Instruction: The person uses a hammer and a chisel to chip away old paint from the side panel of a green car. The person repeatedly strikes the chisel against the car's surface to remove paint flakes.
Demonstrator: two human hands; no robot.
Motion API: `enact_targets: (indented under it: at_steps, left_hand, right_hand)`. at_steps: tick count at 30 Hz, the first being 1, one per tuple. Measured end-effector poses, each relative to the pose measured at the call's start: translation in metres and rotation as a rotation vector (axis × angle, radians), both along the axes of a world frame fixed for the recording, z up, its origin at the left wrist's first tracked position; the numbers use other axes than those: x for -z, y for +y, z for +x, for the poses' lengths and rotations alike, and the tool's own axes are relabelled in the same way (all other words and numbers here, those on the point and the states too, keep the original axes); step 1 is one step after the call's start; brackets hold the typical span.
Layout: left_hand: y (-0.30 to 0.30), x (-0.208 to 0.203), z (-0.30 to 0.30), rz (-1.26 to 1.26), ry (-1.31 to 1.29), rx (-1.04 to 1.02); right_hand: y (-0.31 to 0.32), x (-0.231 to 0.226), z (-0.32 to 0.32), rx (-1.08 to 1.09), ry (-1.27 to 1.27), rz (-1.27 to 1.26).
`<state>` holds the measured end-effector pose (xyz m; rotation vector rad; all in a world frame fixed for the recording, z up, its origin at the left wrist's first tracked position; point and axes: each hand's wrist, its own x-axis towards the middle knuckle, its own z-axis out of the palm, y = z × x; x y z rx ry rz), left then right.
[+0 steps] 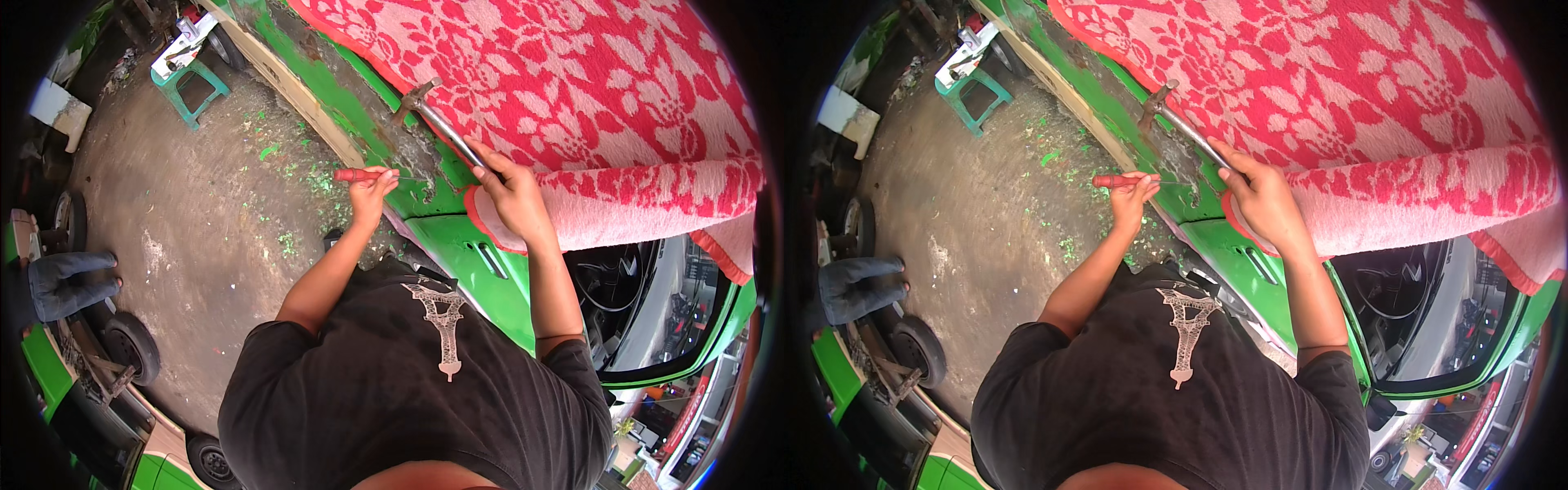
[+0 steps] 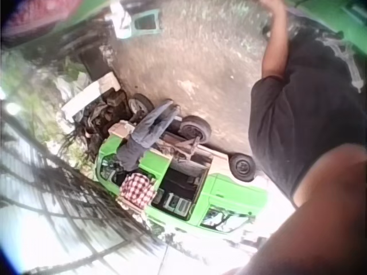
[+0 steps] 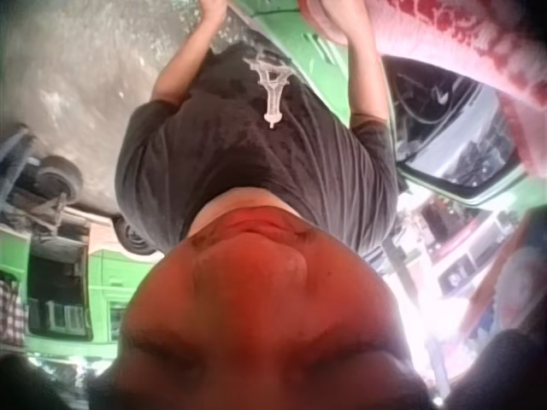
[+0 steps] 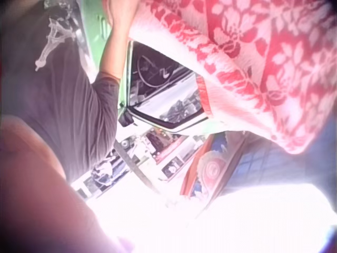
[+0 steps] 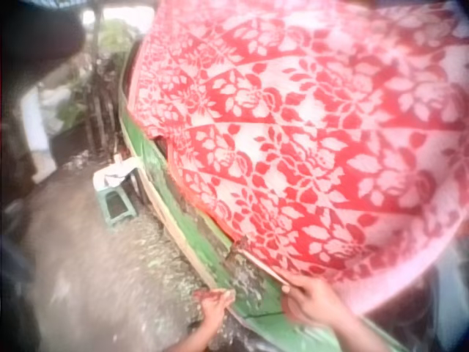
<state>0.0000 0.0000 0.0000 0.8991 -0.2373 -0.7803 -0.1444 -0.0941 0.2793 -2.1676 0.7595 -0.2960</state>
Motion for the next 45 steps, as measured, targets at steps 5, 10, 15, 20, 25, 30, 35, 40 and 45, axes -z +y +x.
enact_targets:
  at_steps: [5,10,15,20,25,30,35,40,45]
  left_hand:
    - [0.003,-0.002,-0.004,0.032,0.016,0.027]
    - [-0.001,-0.004,-0.001,-0.019,0.033,0.034]
    - [-0.003,-0.009,0.002,-0.003,0.019,0.079]
    - [-0.005,-0.021,0.002,0.03,0.031,0.097]
    - [-0.011,-0.015,0.015,-0.001,0.058,0.107]
    - [-0.011,-0.015,0.009,0.032,-0.03,0.174]
    - [-0.014,-0.018,0.011,0.059,0.015,0.154]
    - [-0.018,-0.004,0.005,0.027,-0.024,0.252]
    - [-0.011,0.021,-0.046,0.066,0.012,0.277]
  right_hand:
    - [0.001,0.013,-0.009,-0.097,0.04,-0.041]
    - [0.01,0.011,0.01,-0.148,0.214,-0.095]
    - [0.038,-0.002,0.037,-0.245,0.242,-0.184]
    - [0.056,-0.001,0.055,-0.361,0.04,-0.431]
    - [0.049,-0.009,0.059,-0.386,0.439,-0.633]
    - [0.053,-0.014,0.061,-0.406,0.344,-0.678]
    - [0.045,-0.017,0.069,-0.42,0.363,-0.725]
    - [0.039,-0.017,0.071,-0.465,0.532,-0.665]
    - [0.045,-0.033,0.056,-0.34,0.341,-0.572]
